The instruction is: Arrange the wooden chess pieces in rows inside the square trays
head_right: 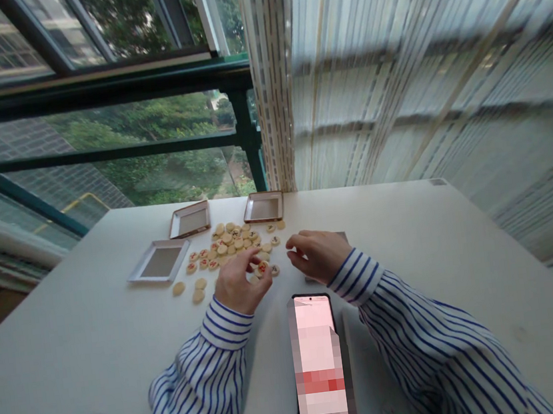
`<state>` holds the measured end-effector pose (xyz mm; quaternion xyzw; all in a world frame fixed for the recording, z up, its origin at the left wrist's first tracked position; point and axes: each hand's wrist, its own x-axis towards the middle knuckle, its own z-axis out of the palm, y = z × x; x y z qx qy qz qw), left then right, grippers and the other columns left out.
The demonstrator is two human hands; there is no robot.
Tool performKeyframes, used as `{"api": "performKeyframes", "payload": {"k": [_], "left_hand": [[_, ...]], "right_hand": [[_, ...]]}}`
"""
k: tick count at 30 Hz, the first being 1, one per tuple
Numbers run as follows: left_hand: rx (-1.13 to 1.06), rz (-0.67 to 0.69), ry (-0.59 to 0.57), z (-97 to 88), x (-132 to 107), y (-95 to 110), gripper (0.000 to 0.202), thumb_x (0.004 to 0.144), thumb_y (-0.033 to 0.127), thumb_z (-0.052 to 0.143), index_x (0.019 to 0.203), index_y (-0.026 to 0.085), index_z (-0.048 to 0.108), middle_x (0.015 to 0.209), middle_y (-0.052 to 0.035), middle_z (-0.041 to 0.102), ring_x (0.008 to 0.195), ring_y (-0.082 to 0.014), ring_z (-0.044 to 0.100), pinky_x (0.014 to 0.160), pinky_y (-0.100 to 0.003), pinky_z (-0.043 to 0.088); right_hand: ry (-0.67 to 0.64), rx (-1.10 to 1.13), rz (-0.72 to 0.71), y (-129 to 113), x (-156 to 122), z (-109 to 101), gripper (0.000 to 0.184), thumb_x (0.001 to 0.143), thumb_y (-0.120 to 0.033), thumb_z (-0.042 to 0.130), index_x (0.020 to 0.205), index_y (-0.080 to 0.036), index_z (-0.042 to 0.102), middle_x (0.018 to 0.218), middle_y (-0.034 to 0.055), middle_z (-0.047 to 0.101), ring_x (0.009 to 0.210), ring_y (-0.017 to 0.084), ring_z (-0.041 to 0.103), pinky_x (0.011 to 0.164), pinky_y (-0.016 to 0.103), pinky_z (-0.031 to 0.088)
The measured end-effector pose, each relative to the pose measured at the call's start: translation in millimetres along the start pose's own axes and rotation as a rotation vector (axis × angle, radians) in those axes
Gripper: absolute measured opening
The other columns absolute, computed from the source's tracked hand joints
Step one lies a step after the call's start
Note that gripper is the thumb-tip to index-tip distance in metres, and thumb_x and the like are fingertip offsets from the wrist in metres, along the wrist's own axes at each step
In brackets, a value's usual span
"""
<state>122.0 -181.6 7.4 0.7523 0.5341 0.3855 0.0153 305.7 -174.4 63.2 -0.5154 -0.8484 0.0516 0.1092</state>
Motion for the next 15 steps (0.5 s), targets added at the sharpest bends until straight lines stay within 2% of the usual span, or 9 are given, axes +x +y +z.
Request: {"api": "performKeyframes", "payload": {"k": [10,15], "left_hand": [[0.002,0.031,0.001,9.1,6,6,0.035,0.063,0.02,0.059,0.098,0.018,0.056,0.072,0.0,0.064,0.066,-0.0157,0.057,0.066,-0.03,0.042],[0.003,0.043,-0.038,11.8,10,10,0.033,0.064,0.023,0.058,0.097,0.018,0.057,0.074,-0.0007,0.065,0.068,-0.0158,0.057,0.068,-0.03,0.042]], "right_hand": [[0.047,0.058,0.028,14,-4,2,0.023,0.082,-0.029,0.043,0.095,-0.018,0.06,0.077,0.0022,0.061,0.064,0.01,0.051,0.062,0.022,0.036],[0.075,0.089,0.031,24,-6,3,0.023,0.082,-0.029,0.044,0.093,-0.018,0.06,0.076,0.0018,0.06,0.063,0.01,0.051,0.061,0.022,0.036]]}}
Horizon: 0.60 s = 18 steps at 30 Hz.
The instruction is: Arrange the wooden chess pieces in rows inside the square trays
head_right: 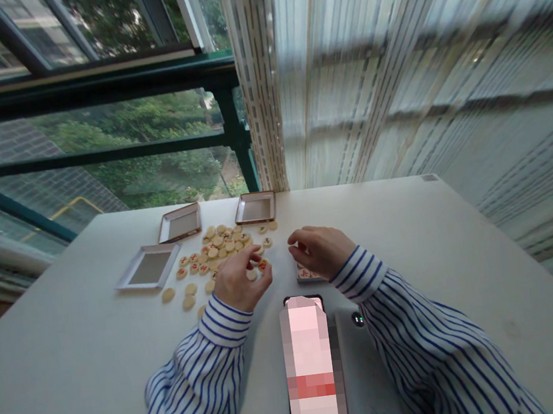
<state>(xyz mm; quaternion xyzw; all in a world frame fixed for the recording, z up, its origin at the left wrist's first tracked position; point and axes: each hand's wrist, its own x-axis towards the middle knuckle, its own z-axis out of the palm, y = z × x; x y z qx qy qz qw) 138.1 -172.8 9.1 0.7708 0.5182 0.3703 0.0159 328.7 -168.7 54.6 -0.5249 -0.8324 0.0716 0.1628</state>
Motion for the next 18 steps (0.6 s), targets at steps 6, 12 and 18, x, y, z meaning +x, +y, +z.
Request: {"api": "performKeyframes", "payload": {"k": [6,12,18], "left_hand": [[0.006,0.009,0.011,5.8,7,2,0.034,0.064,0.022,0.058,0.097,0.017,0.057,0.075,-0.0003,0.065,0.067,-0.0155,0.057,0.068,-0.03,0.042],[0.011,0.049,-0.027,8.6,14,2,0.034,0.066,0.023,0.057,0.1,0.016,0.056,0.076,-0.0006,0.065,0.066,-0.0147,0.057,0.068,-0.03,0.042],[0.012,0.069,-0.041,11.9,18,5,0.034,0.067,0.023,0.058,0.1,0.017,0.056,0.076,-0.0003,0.065,0.066,-0.0152,0.057,0.067,-0.03,0.041]], "right_hand": [[0.024,0.033,0.023,9,-2,-2,0.022,0.081,-0.029,0.045,0.09,-0.017,0.061,0.072,0.0015,0.06,0.06,0.01,0.051,0.059,0.022,0.037],[0.074,0.075,0.014,20,-2,-1,0.021,0.08,-0.028,0.045,0.088,-0.016,0.061,0.07,0.0025,0.06,0.058,0.01,0.051,0.057,0.022,0.038],[0.077,0.096,0.027,28,-2,-3,0.022,0.081,-0.029,0.045,0.086,-0.016,0.061,0.068,0.0034,0.06,0.057,0.011,0.051,0.056,0.022,0.038]]}}
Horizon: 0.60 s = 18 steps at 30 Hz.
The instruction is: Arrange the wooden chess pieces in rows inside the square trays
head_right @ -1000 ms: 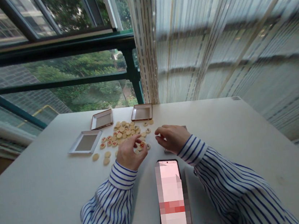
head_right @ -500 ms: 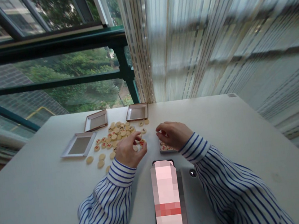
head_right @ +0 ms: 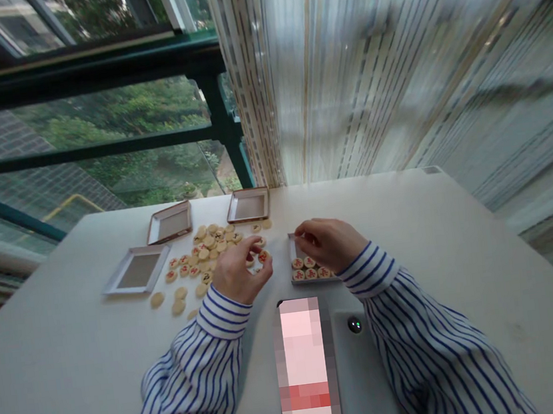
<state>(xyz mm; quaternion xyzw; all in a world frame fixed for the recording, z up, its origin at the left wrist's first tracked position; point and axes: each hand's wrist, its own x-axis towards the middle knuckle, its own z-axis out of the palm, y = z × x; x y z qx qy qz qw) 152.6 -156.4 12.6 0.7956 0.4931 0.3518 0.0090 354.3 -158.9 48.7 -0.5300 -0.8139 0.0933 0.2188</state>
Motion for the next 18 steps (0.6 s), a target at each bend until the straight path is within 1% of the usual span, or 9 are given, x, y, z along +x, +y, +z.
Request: {"api": "performKeyframes", "payload": {"k": [8,18], "left_hand": [[-0.022,0.018,-0.005,1.6,7,4,0.034,0.068,0.023,0.057,0.101,0.016,0.056,0.077,-0.0012,0.065,0.068,-0.0154,0.057,0.07,-0.03,0.042],[-0.066,0.03,-0.027,4.0,20,11,0.036,0.067,0.024,0.058,0.102,0.015,0.055,0.077,-0.0015,0.065,0.068,-0.0155,0.057,0.067,-0.03,0.042]], "right_hand": [[0.001,0.023,0.015,2,1,-2,0.02,0.08,-0.028,0.046,0.086,-0.016,0.061,0.067,0.0033,0.06,0.056,0.01,0.05,0.055,0.022,0.037],[0.008,0.049,0.011,7,1,-2,0.019,0.08,-0.027,0.046,0.084,-0.016,0.061,0.066,0.0029,0.06,0.055,0.01,0.05,0.054,0.022,0.037]]}}
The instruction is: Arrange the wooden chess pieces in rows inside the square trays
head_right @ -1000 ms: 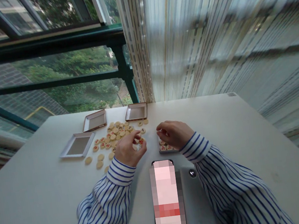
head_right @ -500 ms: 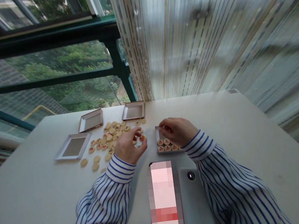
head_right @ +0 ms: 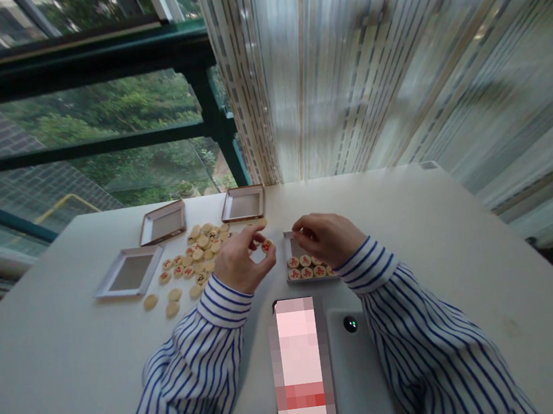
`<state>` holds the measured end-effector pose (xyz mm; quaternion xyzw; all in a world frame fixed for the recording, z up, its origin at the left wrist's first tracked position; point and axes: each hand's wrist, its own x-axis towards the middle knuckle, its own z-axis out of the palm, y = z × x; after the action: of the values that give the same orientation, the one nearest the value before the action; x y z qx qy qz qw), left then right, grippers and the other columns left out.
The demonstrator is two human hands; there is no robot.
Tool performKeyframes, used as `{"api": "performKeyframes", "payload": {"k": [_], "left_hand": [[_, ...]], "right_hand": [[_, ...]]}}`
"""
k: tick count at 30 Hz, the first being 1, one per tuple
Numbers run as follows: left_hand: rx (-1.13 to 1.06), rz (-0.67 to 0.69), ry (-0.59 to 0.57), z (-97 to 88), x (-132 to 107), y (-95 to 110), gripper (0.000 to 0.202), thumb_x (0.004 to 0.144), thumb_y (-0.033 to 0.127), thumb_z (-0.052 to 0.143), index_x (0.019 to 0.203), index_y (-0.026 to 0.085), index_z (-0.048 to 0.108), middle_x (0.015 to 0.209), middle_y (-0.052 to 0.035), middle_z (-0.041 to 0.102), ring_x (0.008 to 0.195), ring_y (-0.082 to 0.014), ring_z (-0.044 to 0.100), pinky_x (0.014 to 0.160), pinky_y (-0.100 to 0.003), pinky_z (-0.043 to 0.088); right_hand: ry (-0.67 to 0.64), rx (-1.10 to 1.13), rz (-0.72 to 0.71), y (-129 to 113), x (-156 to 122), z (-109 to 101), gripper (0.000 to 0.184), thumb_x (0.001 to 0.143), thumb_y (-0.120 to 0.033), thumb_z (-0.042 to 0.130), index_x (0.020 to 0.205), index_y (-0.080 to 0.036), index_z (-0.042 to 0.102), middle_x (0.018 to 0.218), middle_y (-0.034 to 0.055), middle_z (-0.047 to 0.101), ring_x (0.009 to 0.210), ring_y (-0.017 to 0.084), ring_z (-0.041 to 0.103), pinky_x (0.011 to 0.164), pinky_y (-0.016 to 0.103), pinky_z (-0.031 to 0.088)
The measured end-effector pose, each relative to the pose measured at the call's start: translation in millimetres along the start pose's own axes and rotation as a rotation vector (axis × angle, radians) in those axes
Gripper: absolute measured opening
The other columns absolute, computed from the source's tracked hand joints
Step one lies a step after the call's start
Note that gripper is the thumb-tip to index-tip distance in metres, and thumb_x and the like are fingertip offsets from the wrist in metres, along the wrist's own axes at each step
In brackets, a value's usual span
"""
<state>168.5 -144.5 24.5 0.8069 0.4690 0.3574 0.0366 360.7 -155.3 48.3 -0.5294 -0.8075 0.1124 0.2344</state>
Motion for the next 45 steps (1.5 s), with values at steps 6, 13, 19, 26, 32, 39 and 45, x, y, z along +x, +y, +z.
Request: {"api": "performKeyframes", "payload": {"k": [6,13,19,26,32,39,45], "left_hand": [[-0.031,0.024,-0.004,2.4,10,4,0.036,0.068,0.024,0.058,0.103,0.016,0.053,0.079,-0.0022,0.065,0.068,-0.0142,0.057,0.069,-0.029,0.043],[-0.023,0.037,-0.01,6.9,20,5,0.038,0.069,0.025,0.058,0.105,0.017,0.051,0.08,-0.001,0.065,0.068,-0.0141,0.056,0.069,-0.029,0.042],[-0.04,0.051,-0.027,8.7,25,5,0.037,0.07,0.025,0.056,0.106,0.017,0.051,0.08,-0.0007,0.064,0.068,-0.0138,0.056,0.069,-0.029,0.042],[-0.074,0.086,-0.051,12.5,25,2,0.037,0.07,0.024,0.056,0.106,0.017,0.051,0.081,-0.0013,0.064,0.07,-0.0146,0.056,0.071,-0.03,0.041],[-0.089,0.119,-0.082,17.6,21,7,0.037,0.07,0.023,0.056,0.106,0.016,0.05,0.079,-0.002,0.064,0.069,-0.0145,0.055,0.071,-0.03,0.04],[-0.079,0.168,-0.098,19.8,19,11,0.037,0.071,0.025,0.055,0.106,0.016,0.05,0.08,-0.0017,0.064,0.071,-0.0154,0.056,0.069,-0.031,0.039],[-0.092,0.19,-0.102,21.8,18,13,0.037,0.07,0.024,0.056,0.106,0.015,0.051,0.08,-0.0037,0.065,0.071,-0.0159,0.057,0.071,-0.032,0.04]], "right_hand": [[0.03,0.003,-0.005,5,0,-3,0.019,0.079,-0.027,0.047,0.085,-0.015,0.061,0.065,0.0023,0.06,0.055,0.01,0.05,0.054,0.022,0.038],[0.051,0.002,0.021,6,-1,-7,0.02,0.079,-0.028,0.048,0.085,-0.015,0.061,0.064,0.0022,0.06,0.055,0.01,0.05,0.053,0.022,0.037],[0.074,0.045,0.043,7,0,-15,0.018,0.078,-0.027,0.049,0.081,-0.015,0.062,0.061,0.0009,0.058,0.053,0.009,0.048,0.052,0.021,0.037],[0.03,0.191,0.087,8,7,-4,0.019,0.078,-0.029,0.049,0.079,-0.015,0.061,0.058,-0.0005,0.057,0.051,0.009,0.048,0.051,0.021,0.037],[-0.009,0.511,0.192,7,11,11,0.021,0.077,-0.032,0.052,0.08,-0.013,0.06,0.065,0.0026,0.061,0.057,0.011,0.053,0.054,0.024,0.043],[-0.111,0.785,0.3,12,9,13,0.026,0.073,-0.038,0.058,0.079,-0.013,0.059,0.069,0.0039,0.064,0.054,0.01,0.054,0.051,0.024,0.044],[-0.12,0.884,0.299,11,9,15,0.026,0.07,-0.038,0.061,0.078,-0.013,0.058,0.076,0.0058,0.067,0.058,0.01,0.057,0.052,0.024,0.044]]}}
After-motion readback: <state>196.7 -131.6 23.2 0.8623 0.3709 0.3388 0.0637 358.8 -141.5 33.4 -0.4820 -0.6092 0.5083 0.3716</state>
